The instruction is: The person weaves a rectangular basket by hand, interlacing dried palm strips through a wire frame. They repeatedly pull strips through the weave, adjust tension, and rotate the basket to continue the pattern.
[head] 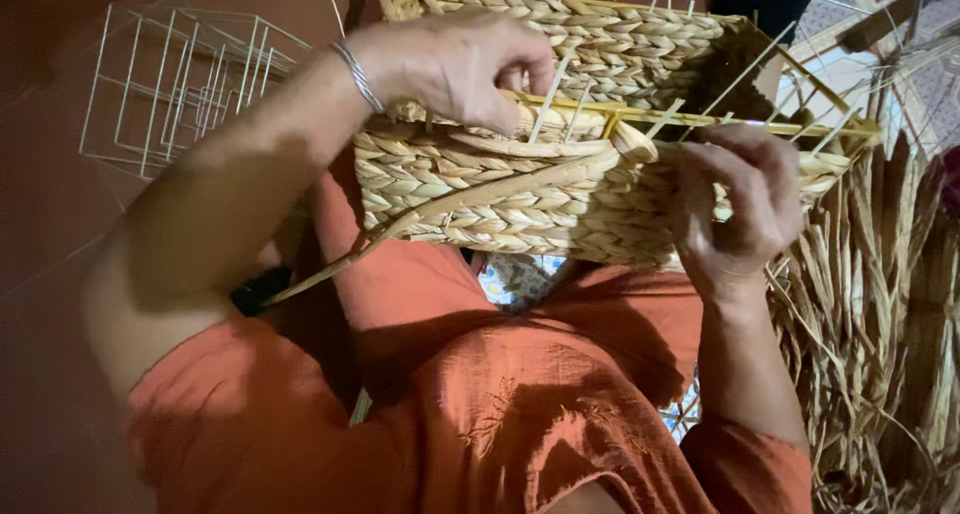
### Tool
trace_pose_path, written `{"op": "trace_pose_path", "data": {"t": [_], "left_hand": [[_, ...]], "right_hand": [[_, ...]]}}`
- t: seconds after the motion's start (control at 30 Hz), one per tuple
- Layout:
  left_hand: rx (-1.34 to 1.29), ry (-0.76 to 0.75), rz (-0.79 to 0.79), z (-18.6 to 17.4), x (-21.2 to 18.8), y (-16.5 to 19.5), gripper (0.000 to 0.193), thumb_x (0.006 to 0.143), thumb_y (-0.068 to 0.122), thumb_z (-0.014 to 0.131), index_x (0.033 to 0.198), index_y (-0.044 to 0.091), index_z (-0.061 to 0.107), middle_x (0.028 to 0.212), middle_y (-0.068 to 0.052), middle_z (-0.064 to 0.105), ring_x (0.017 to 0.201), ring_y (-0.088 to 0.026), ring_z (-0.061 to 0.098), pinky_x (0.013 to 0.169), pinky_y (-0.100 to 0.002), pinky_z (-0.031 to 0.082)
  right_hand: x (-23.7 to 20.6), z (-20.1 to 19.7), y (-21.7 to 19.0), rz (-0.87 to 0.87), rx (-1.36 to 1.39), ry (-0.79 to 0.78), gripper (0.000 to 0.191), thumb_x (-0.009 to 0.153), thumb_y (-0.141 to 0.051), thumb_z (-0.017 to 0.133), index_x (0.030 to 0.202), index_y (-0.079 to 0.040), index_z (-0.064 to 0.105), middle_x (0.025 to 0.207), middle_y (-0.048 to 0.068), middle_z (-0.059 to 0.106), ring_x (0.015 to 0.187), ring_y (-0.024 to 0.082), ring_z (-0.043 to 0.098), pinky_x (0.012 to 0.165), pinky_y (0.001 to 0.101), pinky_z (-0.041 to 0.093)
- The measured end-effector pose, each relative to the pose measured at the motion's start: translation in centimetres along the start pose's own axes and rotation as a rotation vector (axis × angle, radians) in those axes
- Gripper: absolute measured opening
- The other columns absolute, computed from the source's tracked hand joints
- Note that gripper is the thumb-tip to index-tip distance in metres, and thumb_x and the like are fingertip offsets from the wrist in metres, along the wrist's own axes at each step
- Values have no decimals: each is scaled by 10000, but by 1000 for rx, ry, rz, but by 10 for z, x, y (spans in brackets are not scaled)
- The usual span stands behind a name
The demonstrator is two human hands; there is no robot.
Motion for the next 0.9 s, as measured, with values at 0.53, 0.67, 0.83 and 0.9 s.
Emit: {"op": "trace_pose_path", "data": {"t": [0.53, 0.67, 0.83, 0.9], "left_hand": [[899, 818, 423, 39, -49, 93, 64, 957, 58, 674, 983, 2, 656, 895, -132, 681, 871, -238, 679, 843, -388, 584], [317, 472, 272, 8, -6, 88, 77, 1019, -2, 567, 979, -33, 625, 759, -148, 644, 572, -273, 594, 499, -425, 488], [180, 440, 324, -14, 30, 140, 91, 946, 35, 573, 1032, 16, 598, 788, -88, 641, 638, -152, 626, 555, -319, 539], [381, 522, 460, 9, 15, 173, 58, 985, 51, 565, 1017, 15, 599, 742, -68, 620, 589, -143, 597, 517, -318, 514]], "right_hand": [[33, 36, -5, -136, -247, -234, 213, 1067, -102, 791, 1272, -89, 737, 1322, 52, 689, 1328, 293, 564, 1054, 403, 411], [25, 35, 5, -56, -176, -264, 236, 1061, -91, 820, 1285, -115, 750, 1337, 36, 704, 1252, 262, 583, 990, 386, 396], [20, 33, 8, 20, -125, -295, 163, 1050, -83, 758, 1210, -84, 725, 1261, 61, 686, 1169, 263, 570, 960, 385, 386], [20, 32, 7, 31, -107, -284, 141, 1068, -93, 730, 1209, -92, 738, 1251, 51, 690, 1131, 253, 567, 946, 382, 395]]}}
Point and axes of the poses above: each hand's wrist, its own x-axis towards the middle knuckle, its own z-axis out of the palm, y = z × x, the point moved 9 cm from there along x, towards the middle knuckle
